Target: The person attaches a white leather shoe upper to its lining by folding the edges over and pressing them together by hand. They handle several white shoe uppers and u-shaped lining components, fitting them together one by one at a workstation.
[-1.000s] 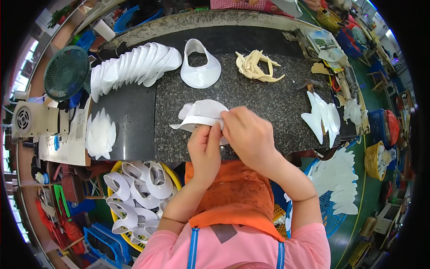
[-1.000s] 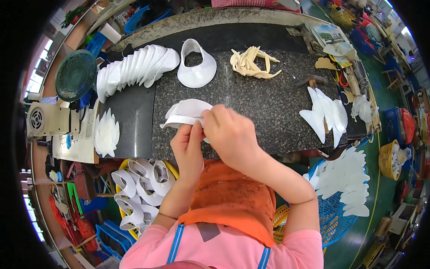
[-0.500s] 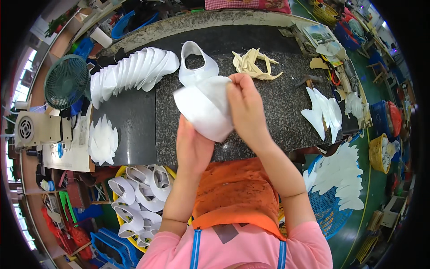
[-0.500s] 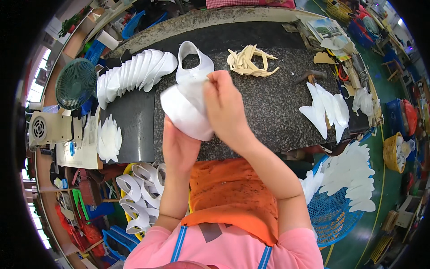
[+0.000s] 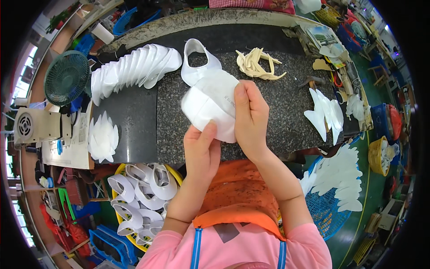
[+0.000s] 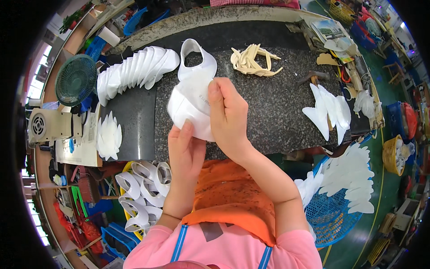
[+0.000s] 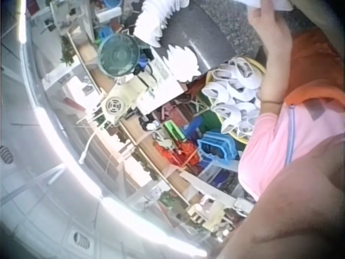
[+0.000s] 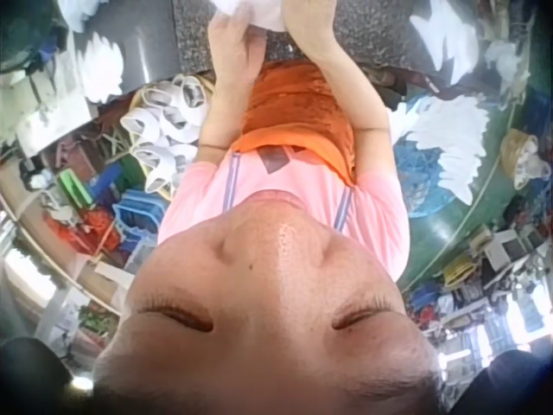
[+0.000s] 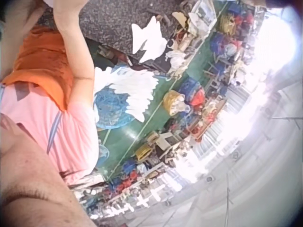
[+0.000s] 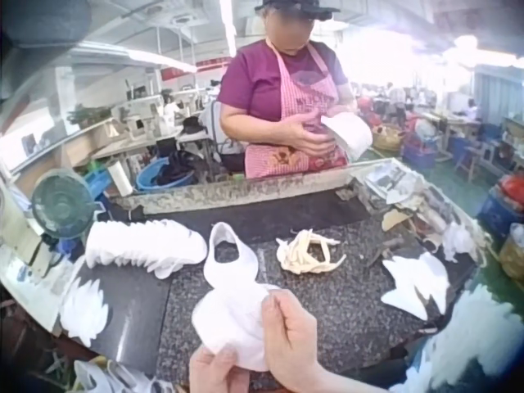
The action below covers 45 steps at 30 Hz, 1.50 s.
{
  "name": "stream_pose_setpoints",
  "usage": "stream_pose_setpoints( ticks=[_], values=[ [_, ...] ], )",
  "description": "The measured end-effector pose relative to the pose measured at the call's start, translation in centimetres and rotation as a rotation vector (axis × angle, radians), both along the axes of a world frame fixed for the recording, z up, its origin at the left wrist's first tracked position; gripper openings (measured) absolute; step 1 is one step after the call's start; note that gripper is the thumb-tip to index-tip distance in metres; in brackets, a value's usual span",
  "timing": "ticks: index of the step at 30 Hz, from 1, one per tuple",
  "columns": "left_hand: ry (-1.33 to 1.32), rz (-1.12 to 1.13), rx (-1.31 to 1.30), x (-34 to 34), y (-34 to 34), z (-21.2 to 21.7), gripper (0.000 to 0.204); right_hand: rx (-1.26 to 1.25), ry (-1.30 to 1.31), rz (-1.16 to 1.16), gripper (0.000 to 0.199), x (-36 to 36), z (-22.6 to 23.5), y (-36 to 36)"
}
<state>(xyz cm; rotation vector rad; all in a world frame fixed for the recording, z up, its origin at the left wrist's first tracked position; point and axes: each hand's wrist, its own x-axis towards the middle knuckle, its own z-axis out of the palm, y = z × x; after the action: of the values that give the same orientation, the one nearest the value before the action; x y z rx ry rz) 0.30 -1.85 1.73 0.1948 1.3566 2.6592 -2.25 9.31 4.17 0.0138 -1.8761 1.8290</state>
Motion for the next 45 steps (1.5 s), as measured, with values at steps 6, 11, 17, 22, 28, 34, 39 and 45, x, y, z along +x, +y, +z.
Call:
stream_pose_setpoints(
  ticks=[6, 11, 17, 22, 28, 34, 39, 45],
  values=[
    [-0.105, 0.03, 0.2, -0.9, -1.5, 1.0, 0.047, 0.16, -0.009, 0.033, 0.031, 0.8, -0.8, 0.0],
    [-0.017, 0.008, 0.157, -2.0, -3.8, 1.4, 0.036, 0.179, -0.078, 0.447, 0.046, 0.1, 0.4, 2.5],
    [-0.008, 0.029, 0.171, -1.5, -3.9, 1.1, 0.038, 0.285, -0.269, 0.454, 0.046, 0.1, 1.7, 3.3],
    [-0.009, 0.163, 0.113, -0.6, -1.4, 1.2, 0.058, -0.122, -0.189, 0.515, 0.032, 0.3, -0.9, 2.6],
    [-0.055, 0.017, 0.189, -0.7, -1.8, 0.9, 0.053, 0.486, 0.348, -0.056, 0.017, 0.3, -1.8, 2.0],
    [0.185, 0.324, 0.031, 0.4, -0.9, 0.0, 0.041, 0.845, 0.572, -0.244, 0.025, -3.2, -1.6, 4.9],
    [0.891, 0.511, -1.308, -0.6, -1.8, -1.2, 0.014, 1.293, -0.306, -0.54, 0.031, -10.4, -4.1, 15.1],
    [0.87, 0.257, -1.385, -0.6, -0.6, -5.3, 0.018, 1.279, -0.641, -0.394, 0.023, -13.2, -5.2, 15.0]
  ],
)
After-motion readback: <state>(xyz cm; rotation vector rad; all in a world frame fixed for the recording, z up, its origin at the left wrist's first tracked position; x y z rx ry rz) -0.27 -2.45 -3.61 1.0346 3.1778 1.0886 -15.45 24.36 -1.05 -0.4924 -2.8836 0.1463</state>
